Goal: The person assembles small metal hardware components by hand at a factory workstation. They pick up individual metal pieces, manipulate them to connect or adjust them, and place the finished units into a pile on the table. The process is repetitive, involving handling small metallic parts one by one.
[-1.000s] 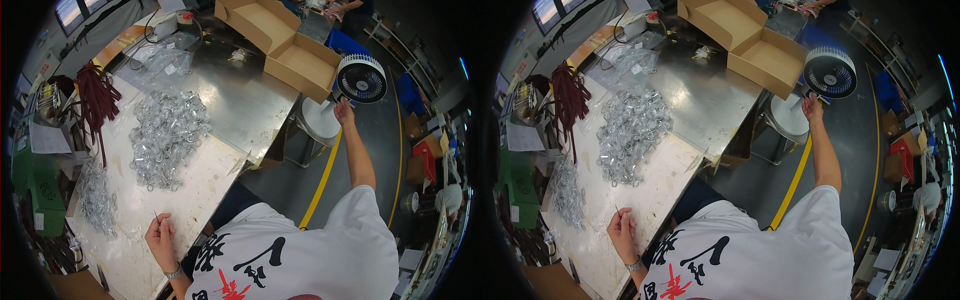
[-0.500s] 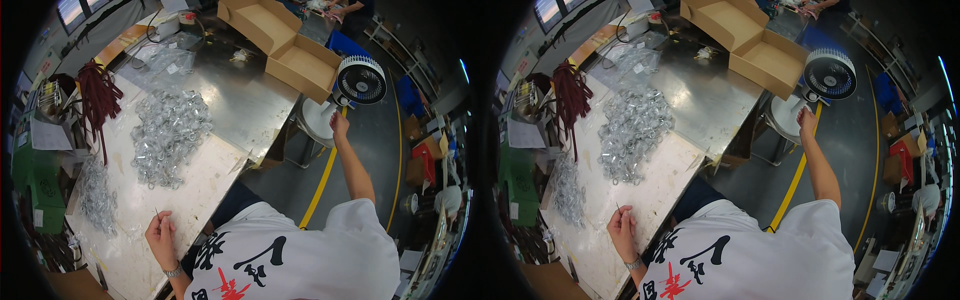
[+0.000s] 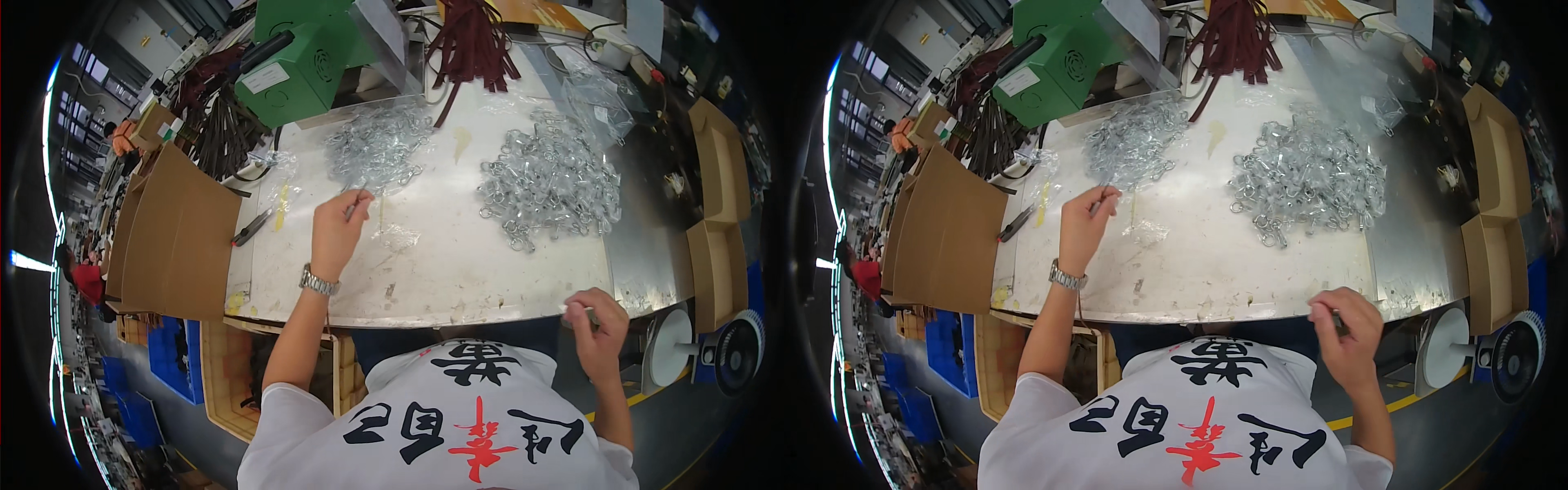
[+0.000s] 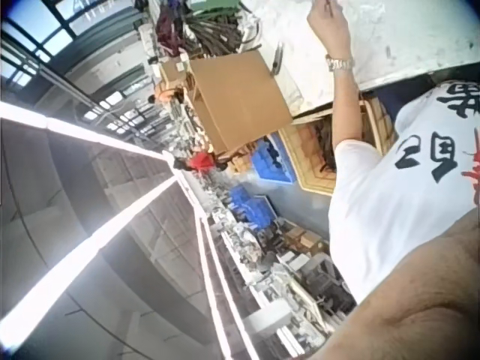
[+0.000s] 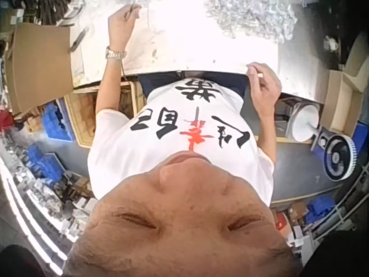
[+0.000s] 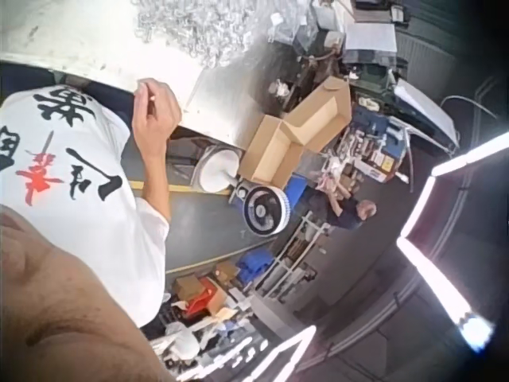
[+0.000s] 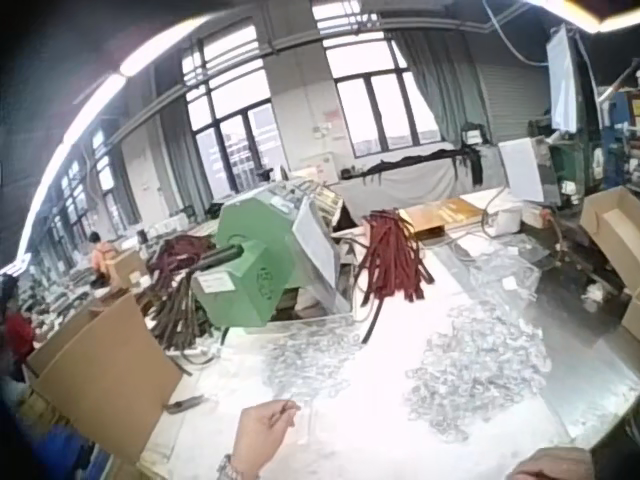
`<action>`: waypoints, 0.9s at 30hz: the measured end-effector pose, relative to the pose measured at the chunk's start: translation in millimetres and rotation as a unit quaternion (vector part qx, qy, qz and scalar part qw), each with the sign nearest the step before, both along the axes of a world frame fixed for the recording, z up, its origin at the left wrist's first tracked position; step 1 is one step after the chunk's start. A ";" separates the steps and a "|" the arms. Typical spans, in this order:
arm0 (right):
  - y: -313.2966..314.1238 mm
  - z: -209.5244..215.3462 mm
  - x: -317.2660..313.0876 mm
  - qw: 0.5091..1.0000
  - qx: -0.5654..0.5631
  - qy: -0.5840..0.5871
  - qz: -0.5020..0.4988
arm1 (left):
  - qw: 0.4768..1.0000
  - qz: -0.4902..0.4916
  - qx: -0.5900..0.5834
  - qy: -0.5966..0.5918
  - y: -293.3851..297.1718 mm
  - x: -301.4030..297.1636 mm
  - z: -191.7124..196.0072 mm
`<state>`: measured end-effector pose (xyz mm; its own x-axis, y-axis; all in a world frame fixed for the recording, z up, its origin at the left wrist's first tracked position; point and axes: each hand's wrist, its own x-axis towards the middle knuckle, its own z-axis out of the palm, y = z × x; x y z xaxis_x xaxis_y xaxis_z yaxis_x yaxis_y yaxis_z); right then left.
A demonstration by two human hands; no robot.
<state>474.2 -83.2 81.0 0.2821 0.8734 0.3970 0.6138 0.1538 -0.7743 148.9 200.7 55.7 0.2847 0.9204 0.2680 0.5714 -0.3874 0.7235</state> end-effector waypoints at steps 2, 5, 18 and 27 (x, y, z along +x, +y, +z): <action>45.7 5.1 -28.3 0.988 0.022 -0.028 0.152 | 0.991 0.017 0.110 0.069 45.1 -21.2 -16.0; 95.4 -11.6 -62.2 0.959 0.034 -0.062 0.275 | 0.967 -0.052 0.220 0.116 72.6 -10.8 -29.4; 117.7 -45.5 -90.6 0.933 -0.082 -0.008 0.351 | 0.888 -0.152 0.233 0.366 78.1 59.4 -40.8; 134.4 -36.8 -56.8 0.900 -0.169 0.274 0.294 | 0.961 -0.052 0.255 0.095 65.6 30.4 -44.1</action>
